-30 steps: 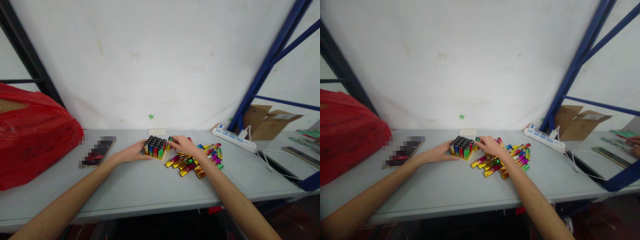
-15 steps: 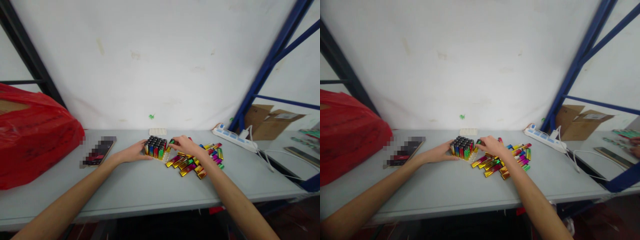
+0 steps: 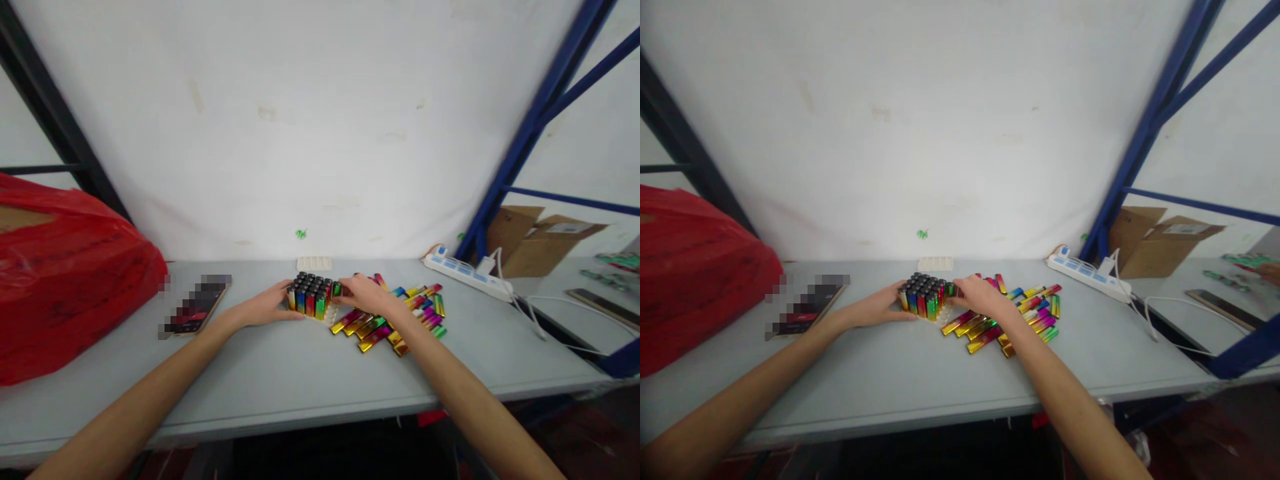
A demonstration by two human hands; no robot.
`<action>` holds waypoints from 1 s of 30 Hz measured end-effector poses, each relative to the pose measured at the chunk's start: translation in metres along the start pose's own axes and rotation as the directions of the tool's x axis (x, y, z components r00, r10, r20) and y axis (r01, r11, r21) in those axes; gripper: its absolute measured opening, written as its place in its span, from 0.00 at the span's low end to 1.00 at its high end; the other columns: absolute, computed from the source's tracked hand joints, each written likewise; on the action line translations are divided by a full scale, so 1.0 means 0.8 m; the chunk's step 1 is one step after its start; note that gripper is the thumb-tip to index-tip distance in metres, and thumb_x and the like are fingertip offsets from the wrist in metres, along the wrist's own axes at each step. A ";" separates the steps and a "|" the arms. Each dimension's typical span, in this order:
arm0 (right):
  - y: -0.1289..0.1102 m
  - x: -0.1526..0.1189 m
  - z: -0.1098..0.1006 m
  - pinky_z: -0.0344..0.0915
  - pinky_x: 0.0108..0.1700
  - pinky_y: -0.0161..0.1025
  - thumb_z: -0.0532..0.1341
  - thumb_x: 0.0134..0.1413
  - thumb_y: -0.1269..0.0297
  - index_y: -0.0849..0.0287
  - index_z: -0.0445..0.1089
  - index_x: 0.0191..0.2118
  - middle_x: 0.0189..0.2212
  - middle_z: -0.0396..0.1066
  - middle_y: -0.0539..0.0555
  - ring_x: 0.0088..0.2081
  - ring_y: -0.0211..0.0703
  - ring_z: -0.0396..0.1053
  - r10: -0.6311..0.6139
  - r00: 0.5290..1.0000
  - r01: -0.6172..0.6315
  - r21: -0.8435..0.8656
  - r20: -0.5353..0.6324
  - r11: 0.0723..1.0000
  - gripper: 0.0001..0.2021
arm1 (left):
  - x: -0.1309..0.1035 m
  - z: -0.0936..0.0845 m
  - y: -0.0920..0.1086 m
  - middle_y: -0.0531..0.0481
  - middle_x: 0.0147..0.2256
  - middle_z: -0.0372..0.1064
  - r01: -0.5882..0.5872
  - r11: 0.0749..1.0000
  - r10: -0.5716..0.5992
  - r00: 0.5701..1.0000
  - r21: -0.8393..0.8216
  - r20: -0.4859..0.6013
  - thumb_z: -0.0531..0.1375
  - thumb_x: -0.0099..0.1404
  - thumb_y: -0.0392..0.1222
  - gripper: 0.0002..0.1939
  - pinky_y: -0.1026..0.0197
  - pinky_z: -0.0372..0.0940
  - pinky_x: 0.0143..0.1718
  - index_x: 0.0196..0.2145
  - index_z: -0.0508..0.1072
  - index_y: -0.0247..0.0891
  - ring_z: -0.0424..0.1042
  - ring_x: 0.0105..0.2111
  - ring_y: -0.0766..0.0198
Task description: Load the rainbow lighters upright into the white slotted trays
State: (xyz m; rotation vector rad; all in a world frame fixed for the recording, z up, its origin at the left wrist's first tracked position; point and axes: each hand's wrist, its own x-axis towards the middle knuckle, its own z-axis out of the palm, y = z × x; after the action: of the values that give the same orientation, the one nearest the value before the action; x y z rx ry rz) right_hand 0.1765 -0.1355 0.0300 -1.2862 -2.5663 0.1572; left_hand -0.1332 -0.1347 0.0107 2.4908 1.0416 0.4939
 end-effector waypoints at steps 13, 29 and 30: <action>0.021 -0.025 -0.034 0.67 0.47 0.41 0.77 0.50 0.61 0.52 0.84 0.38 0.39 0.80 0.54 0.44 0.51 0.75 -0.123 0.965 0.062 0.253 0.232 0.966 0.09 | 0.002 -0.001 -0.011 0.40 0.69 0.64 0.046 0.998 -0.045 0.999 0.045 -0.013 0.64 0.65 0.72 0.37 0.46 0.52 0.74 0.58 0.78 0.40 0.62 0.69 0.40; 0.018 -0.006 -0.031 0.62 0.31 0.36 0.67 0.60 0.42 0.59 0.75 0.41 0.25 0.69 0.47 0.27 0.38 0.63 0.060 0.975 0.098 0.651 -0.216 0.753 0.21 | 0.001 0.001 -0.015 0.39 0.66 0.67 0.069 0.996 -0.065 0.995 0.050 -0.077 0.65 0.63 0.73 0.43 0.45 0.57 0.72 0.64 0.73 0.39 0.66 0.66 0.40; 0.015 -0.003 -0.028 0.62 0.30 0.36 0.67 0.60 0.41 0.58 0.74 0.38 0.24 0.67 0.47 0.27 0.38 0.62 0.088 0.964 0.108 0.671 -0.251 0.734 0.22 | 0.001 0.001 -0.014 0.39 0.66 0.67 0.066 0.996 -0.063 0.995 0.051 -0.072 0.65 0.64 0.73 0.42 0.45 0.57 0.72 0.63 0.74 0.39 0.66 0.66 0.40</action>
State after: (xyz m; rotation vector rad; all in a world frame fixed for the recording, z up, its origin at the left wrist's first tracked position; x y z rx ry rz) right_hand 0.1935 -0.1303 0.0483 -0.9156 -1.9698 0.7894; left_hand -0.1389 -0.1268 0.0050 2.4934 1.1729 0.5437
